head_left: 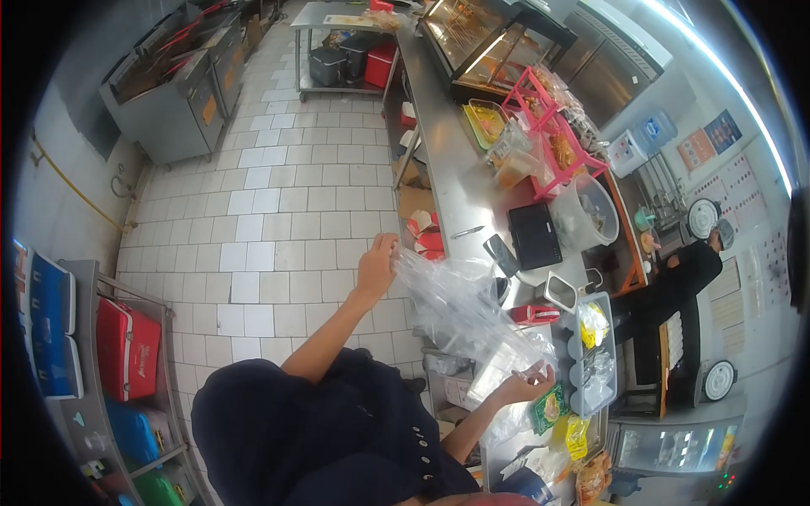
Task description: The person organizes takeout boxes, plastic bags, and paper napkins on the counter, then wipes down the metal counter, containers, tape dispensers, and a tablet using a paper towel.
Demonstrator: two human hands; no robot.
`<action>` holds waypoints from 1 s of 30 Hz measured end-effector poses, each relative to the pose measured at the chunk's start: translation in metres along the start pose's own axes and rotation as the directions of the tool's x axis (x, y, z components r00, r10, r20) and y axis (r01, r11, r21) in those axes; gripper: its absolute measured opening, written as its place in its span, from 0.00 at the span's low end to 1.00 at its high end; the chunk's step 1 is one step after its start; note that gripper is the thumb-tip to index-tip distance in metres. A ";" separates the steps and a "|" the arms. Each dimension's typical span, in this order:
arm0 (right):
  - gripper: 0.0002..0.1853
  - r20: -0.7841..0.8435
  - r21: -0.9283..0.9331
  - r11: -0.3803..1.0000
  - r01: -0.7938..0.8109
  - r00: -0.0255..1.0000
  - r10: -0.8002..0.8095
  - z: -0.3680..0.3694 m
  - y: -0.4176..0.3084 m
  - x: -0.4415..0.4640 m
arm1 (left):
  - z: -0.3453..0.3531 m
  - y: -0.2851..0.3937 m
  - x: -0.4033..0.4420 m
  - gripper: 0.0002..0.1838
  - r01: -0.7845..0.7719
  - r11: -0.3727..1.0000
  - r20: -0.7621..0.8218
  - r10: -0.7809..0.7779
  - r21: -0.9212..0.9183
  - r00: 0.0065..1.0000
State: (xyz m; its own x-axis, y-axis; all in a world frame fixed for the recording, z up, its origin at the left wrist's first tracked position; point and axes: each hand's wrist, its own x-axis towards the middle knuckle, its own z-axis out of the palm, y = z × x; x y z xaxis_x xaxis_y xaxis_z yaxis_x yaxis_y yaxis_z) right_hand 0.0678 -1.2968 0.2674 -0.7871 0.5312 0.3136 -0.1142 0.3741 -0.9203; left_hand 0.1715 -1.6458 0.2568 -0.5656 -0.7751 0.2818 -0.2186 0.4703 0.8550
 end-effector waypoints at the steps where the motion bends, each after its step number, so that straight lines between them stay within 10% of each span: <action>1: 0.14 0.003 0.003 1.000 0.004 1.000 -0.004 0.009 -0.015 -0.004 | 0.000 0.001 0.002 0.19 -0.026 0.997 -0.059 0.022 -0.076 0.998; 4: 0.08 0.249 0.696 0.550 -0.462 0.873 0.419 0.024 -0.053 -0.020 | 0.018 -0.028 -0.010 0.21 -0.250 0.967 0.055 0.253 -0.056 0.966; 7: 0.04 0.553 0.373 0.766 -0.523 0.789 0.269 0.031 -0.010 -0.003 | 0.026 -0.064 -0.016 0.23 -0.242 0.950 0.238 0.194 0.195 0.952; 9: 0.12 0.195 0.140 0.979 0.149 0.965 -0.175 0.031 0.031 0.018 | 0.003 -0.059 -0.007 0.24 -0.207 0.926 0.171 0.159 0.315 0.972; 11: 0.13 0.208 0.371 0.896 -0.244 0.962 0.176 0.042 0.020 0.003 | -0.014 -0.030 -0.012 0.24 -0.156 0.889 0.104 0.123 0.431 0.987; 13: 0.13 0.349 0.363 0.885 -0.291 0.923 0.161 0.052 -0.016 -0.019 | -0.001 0.013 -0.027 0.22 -0.502 0.860 0.082 0.496 0.091 0.864; 16: 0.18 0.586 0.333 0.936 -0.115 0.803 -0.110 0.067 -0.036 -0.044 | 0.042 0.035 -0.055 0.20 -0.612 0.790 0.280 0.599 -0.048 0.751; 19: 0.19 0.601 0.262 0.962 0.077 0.767 -0.225 0.060 -0.094 -0.024 | 0.095 0.013 -0.051 0.14 -0.499 0.853 0.470 0.506 -0.151 0.723; 21: 0.19 0.601 0.181 0.962 0.206 0.751 -0.274 0.050 -0.109 -0.005 | 0.094 0.035 -0.034 0.11 -0.244 0.803 0.122 0.363 -0.543 0.924; 23: 0.22 0.693 0.022 0.931 0.365 0.666 -0.278 0.041 -0.113 0.010 | 0.082 0.052 -0.022 0.12 0.070 0.805 0.377 0.197 -0.589 0.905; 25: 0.21 0.709 -0.085 0.881 0.466 0.649 -0.275 0.033 -0.112 0.029 | 0.052 0.084 -0.010 0.15 0.042 0.935 0.596 0.188 -0.351 0.781; 28: 0.23 0.662 -0.256 0.633 0.731 0.609 -0.437 0.031 -0.053 0.103 | 0.079 0.030 0.026 0.25 -0.691 0.722 0.564 0.586 -0.037 0.582; 30: 0.24 0.525 -0.375 0.580 0.724 0.681 -0.511 -0.003 -0.063 0.106 | 0.060 0.033 0.078 0.22 -0.619 0.773 0.489 0.490 0.138 0.721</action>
State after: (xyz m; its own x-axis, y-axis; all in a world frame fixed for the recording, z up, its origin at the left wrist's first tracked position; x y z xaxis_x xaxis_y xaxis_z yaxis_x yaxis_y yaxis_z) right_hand -0.0065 -1.2623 0.3591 -0.7957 -0.2282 0.5611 -0.4086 0.8860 -0.2190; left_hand 0.0725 -1.6651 0.2805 -0.9042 -0.1223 0.4093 0.0711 0.9017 0.4265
